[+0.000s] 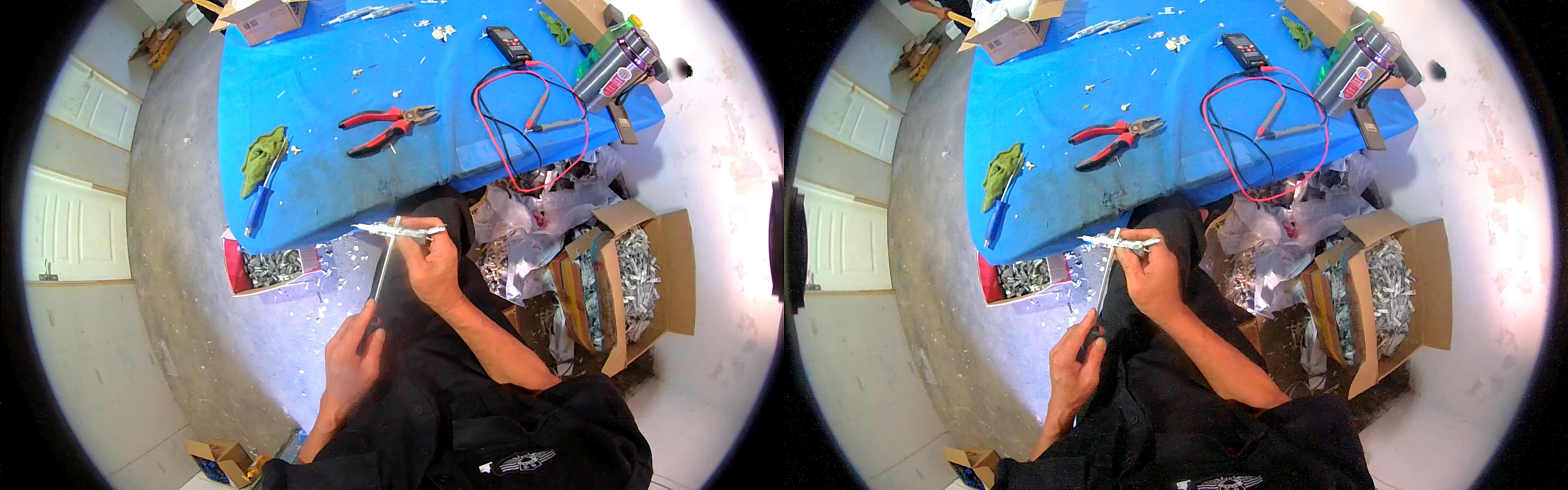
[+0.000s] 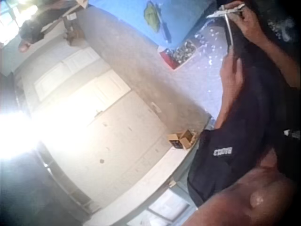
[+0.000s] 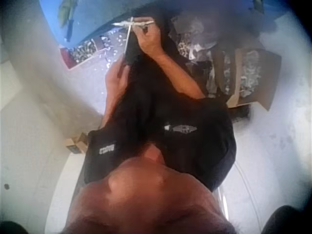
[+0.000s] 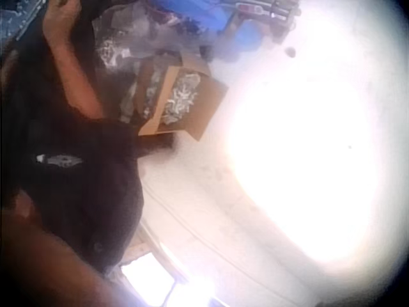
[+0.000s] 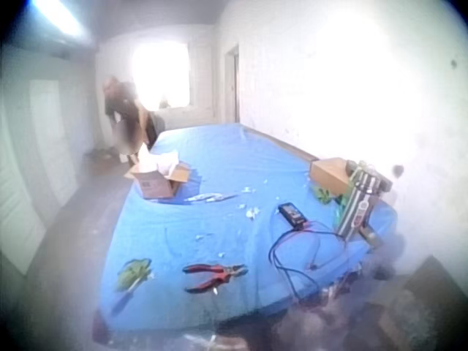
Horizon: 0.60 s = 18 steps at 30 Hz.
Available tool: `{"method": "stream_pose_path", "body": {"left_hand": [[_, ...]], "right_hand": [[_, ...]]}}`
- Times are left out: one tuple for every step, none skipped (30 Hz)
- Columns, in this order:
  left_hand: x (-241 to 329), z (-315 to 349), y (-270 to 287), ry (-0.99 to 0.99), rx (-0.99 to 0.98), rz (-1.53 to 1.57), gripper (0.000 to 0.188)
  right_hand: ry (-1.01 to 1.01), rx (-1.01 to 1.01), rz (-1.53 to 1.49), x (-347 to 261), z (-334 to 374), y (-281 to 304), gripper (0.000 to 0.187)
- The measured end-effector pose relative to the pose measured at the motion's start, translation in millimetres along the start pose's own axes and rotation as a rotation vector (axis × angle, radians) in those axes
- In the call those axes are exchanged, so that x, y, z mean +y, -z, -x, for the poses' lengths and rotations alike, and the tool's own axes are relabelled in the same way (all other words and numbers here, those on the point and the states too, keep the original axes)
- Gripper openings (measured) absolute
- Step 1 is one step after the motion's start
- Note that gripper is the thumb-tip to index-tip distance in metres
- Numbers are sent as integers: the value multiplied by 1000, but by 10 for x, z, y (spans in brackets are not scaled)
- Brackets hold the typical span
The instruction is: The person disassembles a small metal component by hand using a screwdriver and pliers. The person removes a screw, pulls the components apart, and tests the item using a multimeter.
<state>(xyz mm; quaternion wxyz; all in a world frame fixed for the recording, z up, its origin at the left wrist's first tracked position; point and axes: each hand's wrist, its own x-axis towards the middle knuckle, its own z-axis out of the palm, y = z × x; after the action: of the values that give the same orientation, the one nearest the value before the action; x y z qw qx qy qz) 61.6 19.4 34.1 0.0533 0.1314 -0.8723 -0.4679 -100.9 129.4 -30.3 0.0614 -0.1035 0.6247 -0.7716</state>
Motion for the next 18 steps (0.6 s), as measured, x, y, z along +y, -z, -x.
{"method": "stream_pose_path", "body": {"left_hand": [[58, -19, 31, 29, -7, 6, 46], [44, -23, 43, 11, -21, -10, 46], [18, -29, 66, -7, -35, -25, 46], [1, -27, 83, -25, -51, -39, 45], [15, -23, 113, 143, -89, 123, 45], [55, -16, 163, 311, -127, 283, 44], [78, -15, 218, 479, -163, 444, 44], [79, -28, 282, 511, -184, 567, 44], [71, -57, 356, 543, -204, 690, 43], [56, -90, 427, 573, -226, 810, 43], [37, -115, 477, 592, -236, 918, 43], [14, -119, 499, 597, -243, 962, 43], [-14, -129, 510, 600, -249, 1005, 44], [-25, -136, 513, 602, -254, 1049, 44], [-12, -118, 505, 596, -244, 931, 44], [-8, -100, 469, 559, -237, 864, 44], [-2, -81, 415, 521, -228, 796, 44], [5, -57, 365, 484, -219, 728, 45]], "right_hand": [[-10, -10, -1, -61, -5, 11, 20], [-20, -20, -2, -90, -13, 27, 18], [-14, -36, 20, -70, -29, 49, 20], [-9, -52, 44, -41, -44, 87, 21], [-4, -68, 68, -31, -59, 127, 23], [15, -106, 133, -45, -72, 183, 22], [35, -146, 197, -79, -92, 240, 22], [54, -186, 261, -111, -109, 286, 21], [73, -210, 269, -144, -120, 320, 21], [93, -231, 275, -182, -128, 342, 21], [112, -251, 279, -204, -138, 355, 21], [135, -267, 281, -208, -160, 363, 21], [159, -285, 283, -214, -198, 367, 21], [184, -302, 284, -224, -220, 371, 21], [90, -321, 280, -257, -227, 375, 22], [-3, -343, 278, -301, -234, 381, 22], [-97, -365, 275, -324, -239, 384, 22], [-27, -341, 257, -248, -242, 389, 23]]}}
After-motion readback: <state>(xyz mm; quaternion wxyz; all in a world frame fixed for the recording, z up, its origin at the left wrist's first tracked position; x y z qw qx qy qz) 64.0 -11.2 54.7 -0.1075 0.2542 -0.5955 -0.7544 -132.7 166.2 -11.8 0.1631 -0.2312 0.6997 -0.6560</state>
